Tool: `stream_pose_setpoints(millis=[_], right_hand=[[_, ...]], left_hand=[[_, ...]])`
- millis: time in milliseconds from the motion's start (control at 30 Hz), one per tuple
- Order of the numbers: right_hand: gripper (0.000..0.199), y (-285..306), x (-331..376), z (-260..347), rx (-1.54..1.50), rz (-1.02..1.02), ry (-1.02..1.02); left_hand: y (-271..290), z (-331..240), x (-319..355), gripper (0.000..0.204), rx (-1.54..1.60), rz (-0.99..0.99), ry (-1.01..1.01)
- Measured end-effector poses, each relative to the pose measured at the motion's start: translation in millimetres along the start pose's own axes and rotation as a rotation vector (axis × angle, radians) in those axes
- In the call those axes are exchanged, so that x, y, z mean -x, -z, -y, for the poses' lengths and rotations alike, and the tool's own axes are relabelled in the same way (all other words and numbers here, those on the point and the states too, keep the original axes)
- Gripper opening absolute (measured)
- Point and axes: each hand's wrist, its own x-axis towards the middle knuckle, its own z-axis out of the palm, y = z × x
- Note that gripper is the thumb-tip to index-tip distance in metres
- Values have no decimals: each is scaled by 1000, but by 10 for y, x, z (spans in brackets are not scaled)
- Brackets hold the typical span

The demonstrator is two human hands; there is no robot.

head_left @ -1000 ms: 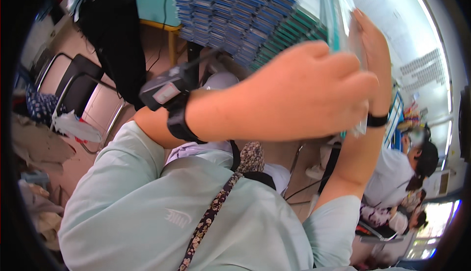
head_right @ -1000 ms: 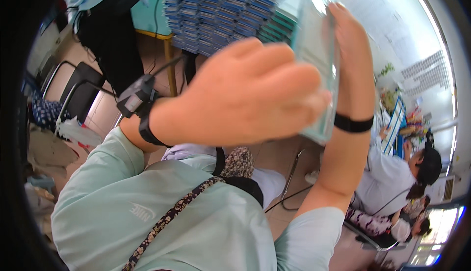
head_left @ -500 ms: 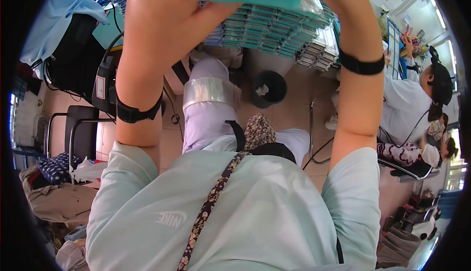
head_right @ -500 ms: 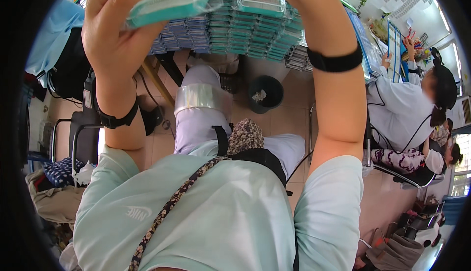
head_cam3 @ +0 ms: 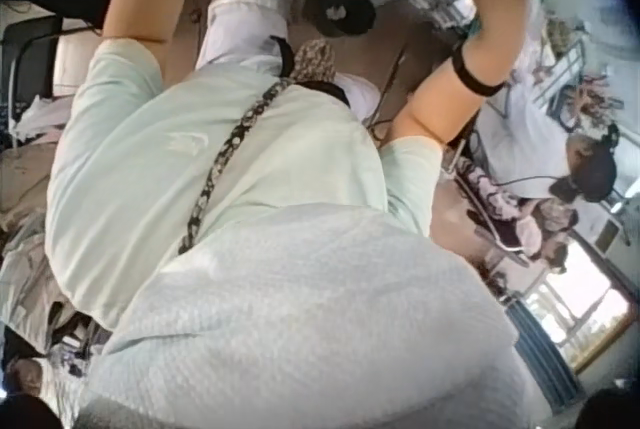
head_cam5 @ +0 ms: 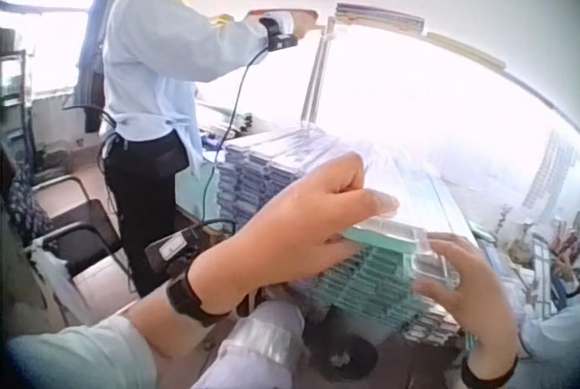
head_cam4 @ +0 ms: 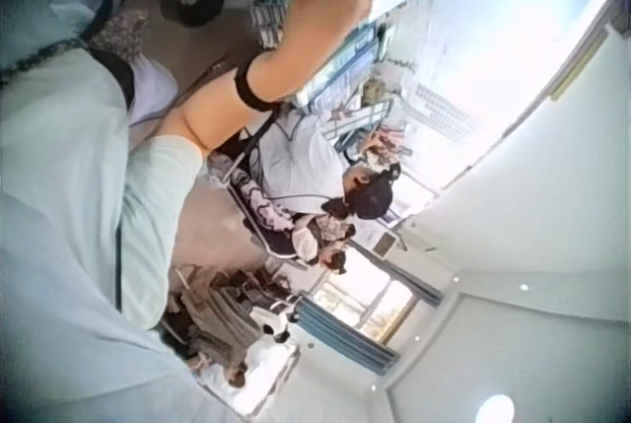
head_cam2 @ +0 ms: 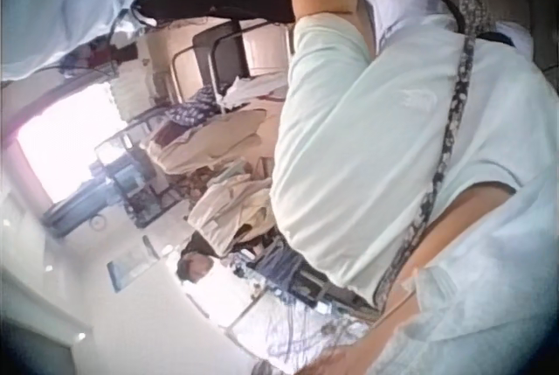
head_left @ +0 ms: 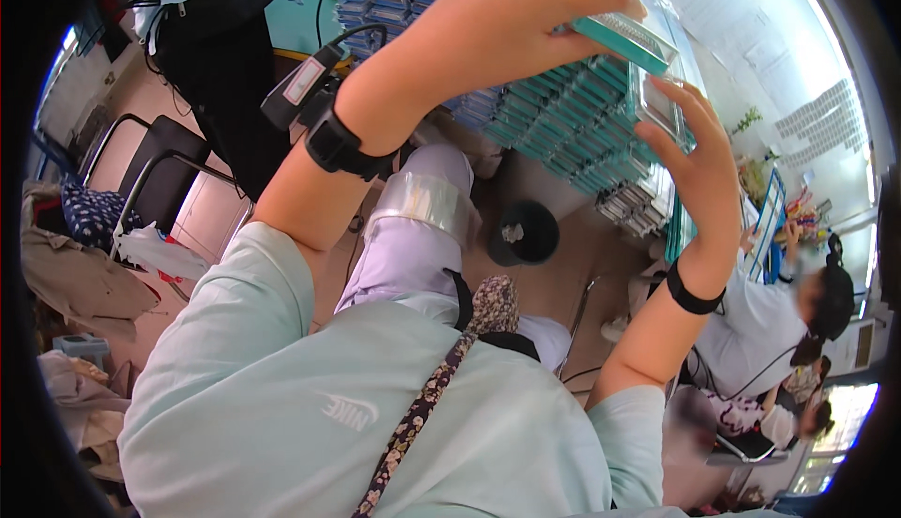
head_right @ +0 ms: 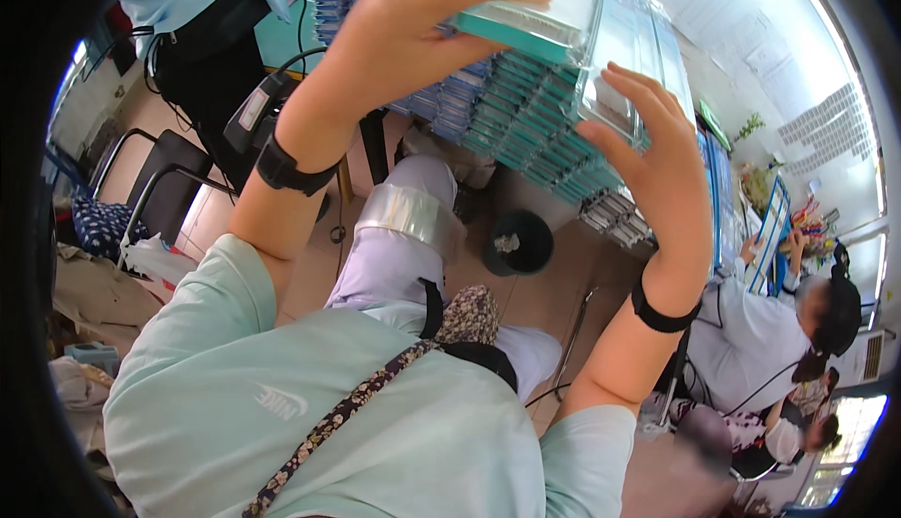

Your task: Sorting and placing long teal spirit levels or measuring tools into plastic sleeves for packaging.

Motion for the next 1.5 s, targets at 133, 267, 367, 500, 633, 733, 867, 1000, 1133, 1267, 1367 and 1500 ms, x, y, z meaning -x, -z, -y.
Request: stream_pose_setpoints(millis=[133, 267, 367, 500, 633, 733, 867, 1000, 1133, 1267, 1367, 1500], right_hand=[[45, -52, -51, -80, -16, -64, -52], [41, -146, -131, -223, 11, -132, -68], [39, -166, -153, -354, 40, -162, -78], [38, -230, -196, -430, 52, -201, -73], [37, -282, -233, -488, 142, -225, -54], [37, -319, -290, -583, 279, -304, -43], [38, -371, -352, -655, 313, -319, -145], [38, -439, -412, -721, 383, -386, -171], [38, -520, -465, -750, 433, -413, -204], [30, -649, -530, -683, 517, -495, -168], [24, -702, -544, -706, 599, -534, -140], [25, -762, -519, -666, 603, -467, -9]], left_hand=[[-55, 129, -90, 42, 72, 14, 61], [-203, 279, -119, 21, -64, -132, 0], [-281, 346, -207, 32, -69, -171, 10], [-347, 428, -232, 36, -78, -107, 81], [-485, 576, -238, 32, -197, -123, 30], [-575, 686, -249, 30, -274, -167, 31], [-697, 812, -272, 30, -358, -132, 82], [-854, 888, -219, 31, -438, -93, 134], [-938, 924, -148, 34, -586, -25, 145], [-975, 968, -75, 45, -771, -17, 142], [-969, 921, -143, 52, -888, 3, 348], [-962, 890, -167, 54, -870, 7, 408]])
